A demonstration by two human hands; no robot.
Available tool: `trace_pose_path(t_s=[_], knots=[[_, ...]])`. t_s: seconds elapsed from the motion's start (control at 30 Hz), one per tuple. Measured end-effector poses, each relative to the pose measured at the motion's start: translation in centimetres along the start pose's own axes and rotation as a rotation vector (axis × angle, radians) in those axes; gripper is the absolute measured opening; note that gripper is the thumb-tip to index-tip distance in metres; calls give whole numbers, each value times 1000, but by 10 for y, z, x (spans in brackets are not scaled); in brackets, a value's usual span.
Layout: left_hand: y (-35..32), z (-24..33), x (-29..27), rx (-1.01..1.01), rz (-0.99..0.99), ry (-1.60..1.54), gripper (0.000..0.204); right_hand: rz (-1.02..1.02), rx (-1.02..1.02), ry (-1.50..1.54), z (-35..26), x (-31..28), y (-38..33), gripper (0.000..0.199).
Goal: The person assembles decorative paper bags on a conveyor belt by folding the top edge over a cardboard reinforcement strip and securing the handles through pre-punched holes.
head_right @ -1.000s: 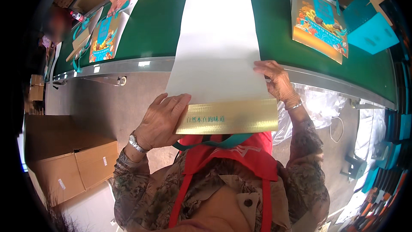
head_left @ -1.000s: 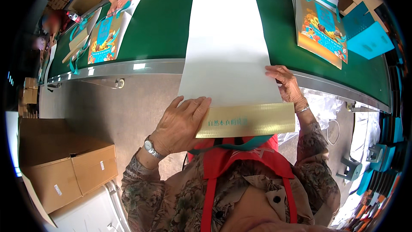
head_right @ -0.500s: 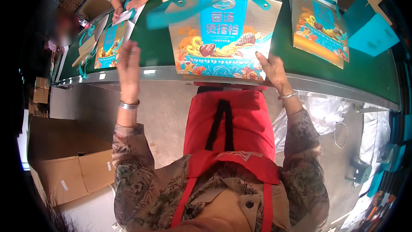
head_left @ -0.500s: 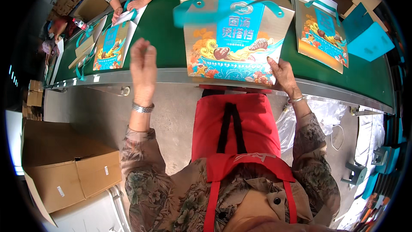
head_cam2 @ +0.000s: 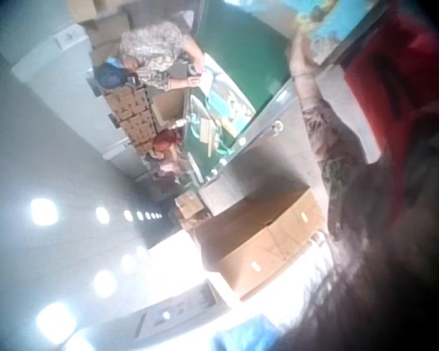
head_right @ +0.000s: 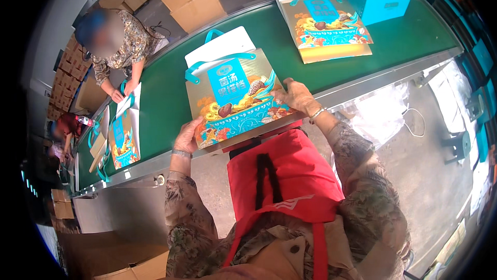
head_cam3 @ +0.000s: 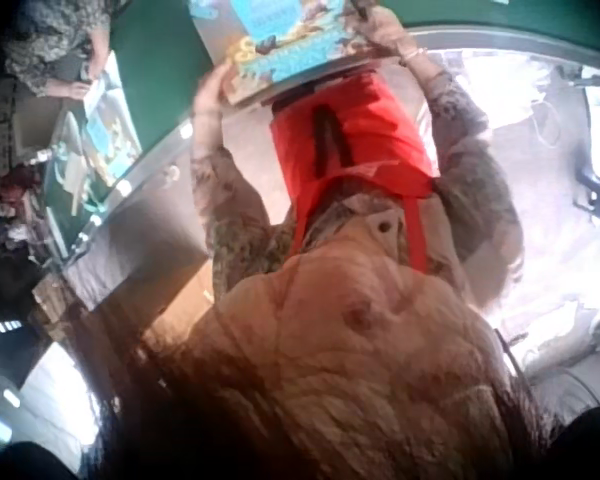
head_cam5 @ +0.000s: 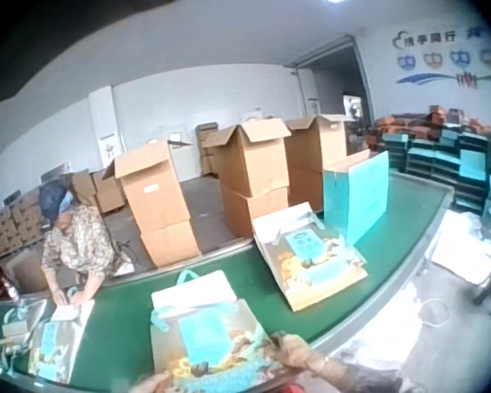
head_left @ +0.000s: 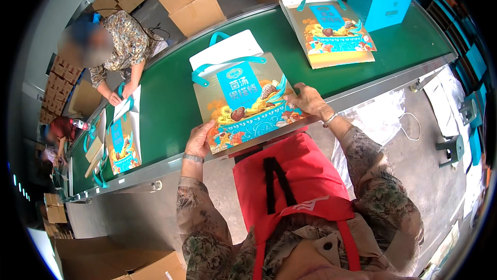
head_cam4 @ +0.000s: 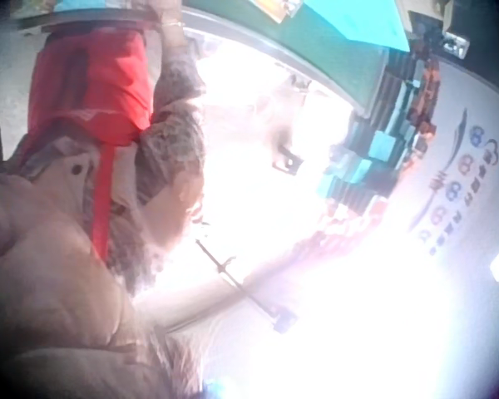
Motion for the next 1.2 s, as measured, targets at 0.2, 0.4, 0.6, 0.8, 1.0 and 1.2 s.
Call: trace_pose_path(t_s=[0.2, 0.4, 0.6, 0.8, 1.0, 1.2], knots=[[-40, 21, 32, 94, -62, -369, 53, -440, 410, 1294, 8, -16, -7, 60], [-62, 101, 59, 471, -166, -358, 59, -376, 50, 1447, -26, -65, 17, 50], [-35, 228, 98, 702, -316, -252, 61, -154, -162, 1101, -72, -188, 111, 74], [-25, 344, 133, 1066, -385, -184, 62, 20, -620, 978, -128, -306, 130, 50], [20, 368, 195, 1069, -381, -149, 53, 56, -580, 921, -77, -354, 131, 60], [100, 287, 260, 711, -447, -45, 76, 253, -107, 812, 56, -309, 149, 70]])
Point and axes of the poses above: each hand's wrist, its own y-axis towards the middle knuckle, its own x-axis out of the palm, z = x × y, the point moved 1 cm from there along y, towards the middle knuckle, and after that the axes turned 4 degrees about y, right-handed, at the moved point
